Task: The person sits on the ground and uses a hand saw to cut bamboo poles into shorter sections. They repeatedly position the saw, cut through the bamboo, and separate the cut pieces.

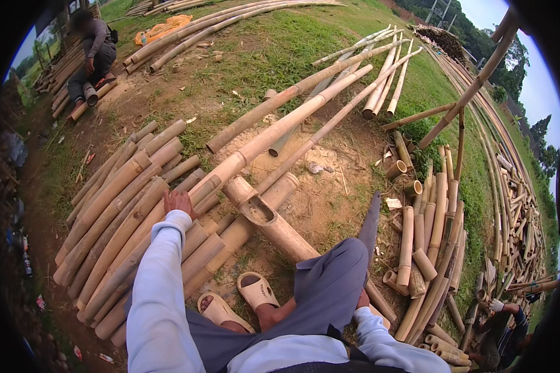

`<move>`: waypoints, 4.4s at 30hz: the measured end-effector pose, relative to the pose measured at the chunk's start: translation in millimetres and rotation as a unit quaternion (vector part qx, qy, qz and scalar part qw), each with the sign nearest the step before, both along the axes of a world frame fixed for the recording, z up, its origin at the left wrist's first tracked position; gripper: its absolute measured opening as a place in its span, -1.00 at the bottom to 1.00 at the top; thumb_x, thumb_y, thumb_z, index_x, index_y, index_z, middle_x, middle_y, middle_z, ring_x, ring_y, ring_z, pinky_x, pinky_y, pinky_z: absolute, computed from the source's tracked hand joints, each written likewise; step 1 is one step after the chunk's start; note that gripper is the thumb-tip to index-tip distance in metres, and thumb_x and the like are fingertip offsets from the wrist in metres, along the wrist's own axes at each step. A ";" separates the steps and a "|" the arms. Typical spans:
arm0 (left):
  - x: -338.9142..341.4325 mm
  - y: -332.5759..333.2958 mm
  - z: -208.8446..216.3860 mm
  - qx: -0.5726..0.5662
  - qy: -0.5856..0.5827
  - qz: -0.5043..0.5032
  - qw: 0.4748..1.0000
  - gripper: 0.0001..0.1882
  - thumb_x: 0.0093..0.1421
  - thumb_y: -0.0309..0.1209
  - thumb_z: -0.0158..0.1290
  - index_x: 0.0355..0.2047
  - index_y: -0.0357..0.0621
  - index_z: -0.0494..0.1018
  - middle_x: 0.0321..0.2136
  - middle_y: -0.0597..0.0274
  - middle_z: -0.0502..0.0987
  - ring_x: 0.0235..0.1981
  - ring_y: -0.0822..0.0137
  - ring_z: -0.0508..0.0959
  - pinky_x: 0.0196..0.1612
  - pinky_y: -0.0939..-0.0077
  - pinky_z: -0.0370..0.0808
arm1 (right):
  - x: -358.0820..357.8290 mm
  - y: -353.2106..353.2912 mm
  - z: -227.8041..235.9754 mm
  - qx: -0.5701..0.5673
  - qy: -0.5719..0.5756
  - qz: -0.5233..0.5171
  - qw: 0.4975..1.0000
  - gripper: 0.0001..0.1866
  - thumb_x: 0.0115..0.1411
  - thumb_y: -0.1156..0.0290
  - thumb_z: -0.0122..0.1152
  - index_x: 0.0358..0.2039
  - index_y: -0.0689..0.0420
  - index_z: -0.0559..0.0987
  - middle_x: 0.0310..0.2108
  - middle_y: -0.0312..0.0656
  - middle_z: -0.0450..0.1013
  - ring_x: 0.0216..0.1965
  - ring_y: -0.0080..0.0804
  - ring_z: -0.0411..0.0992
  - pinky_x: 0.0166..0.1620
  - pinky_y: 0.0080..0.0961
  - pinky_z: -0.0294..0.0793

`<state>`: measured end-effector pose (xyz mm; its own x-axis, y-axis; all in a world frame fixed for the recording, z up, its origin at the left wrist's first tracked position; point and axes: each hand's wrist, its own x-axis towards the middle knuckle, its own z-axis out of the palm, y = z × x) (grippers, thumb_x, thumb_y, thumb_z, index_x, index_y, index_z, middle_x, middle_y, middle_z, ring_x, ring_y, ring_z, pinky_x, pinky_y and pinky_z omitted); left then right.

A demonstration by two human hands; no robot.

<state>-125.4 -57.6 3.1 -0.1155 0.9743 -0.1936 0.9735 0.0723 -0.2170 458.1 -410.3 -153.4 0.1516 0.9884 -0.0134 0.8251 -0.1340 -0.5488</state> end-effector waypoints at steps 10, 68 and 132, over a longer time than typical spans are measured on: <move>-19.4 2.0 -21.5 0.016 0.003 -0.011 1.000 -0.10 -0.14 0.12 0.32 0.15 -0.18 0.47 0.26 0.07 0.36 0.42 0.17 0.10 0.43 -0.08 -0.21 | 8.7 39.1 6.6 -0.087 -0.055 -0.168 0.980 -0.63 0.27 0.14 0.05 0.04 -0.06 0.49 -0.04 -0.08 0.43 0.04 -0.01 0.41 0.03 -0.11 0.45; -9.4 4.6 15.5 -0.004 -0.131 0.001 0.991 -0.52 -0.08 -0.21 0.32 -0.21 -0.27 0.53 -0.19 -0.17 0.63 -0.07 -0.11 0.60 0.15 0.13 0.42 | 6.4 75.1 193.2 0.286 0.099 -0.251 0.919 -0.79 0.27 0.46 0.31 -0.15 0.31 0.59 -0.39 -0.26 0.54 -0.39 -0.55 0.46 -0.31 -0.53 0.47; 24.5 -32.1 40.5 -0.036 -0.126 -0.008 0.991 -0.45 -0.04 -0.10 0.33 -0.15 -0.24 0.51 -0.26 -0.08 0.65 -0.16 -0.07 0.65 -0.01 0.08 0.56 | -233.7 212.8 209.7 -0.002 0.394 0.154 0.906 -0.72 0.20 0.43 0.40 -0.15 0.31 0.59 -0.41 -0.26 0.55 -0.37 -0.61 0.46 -0.26 -0.59 0.46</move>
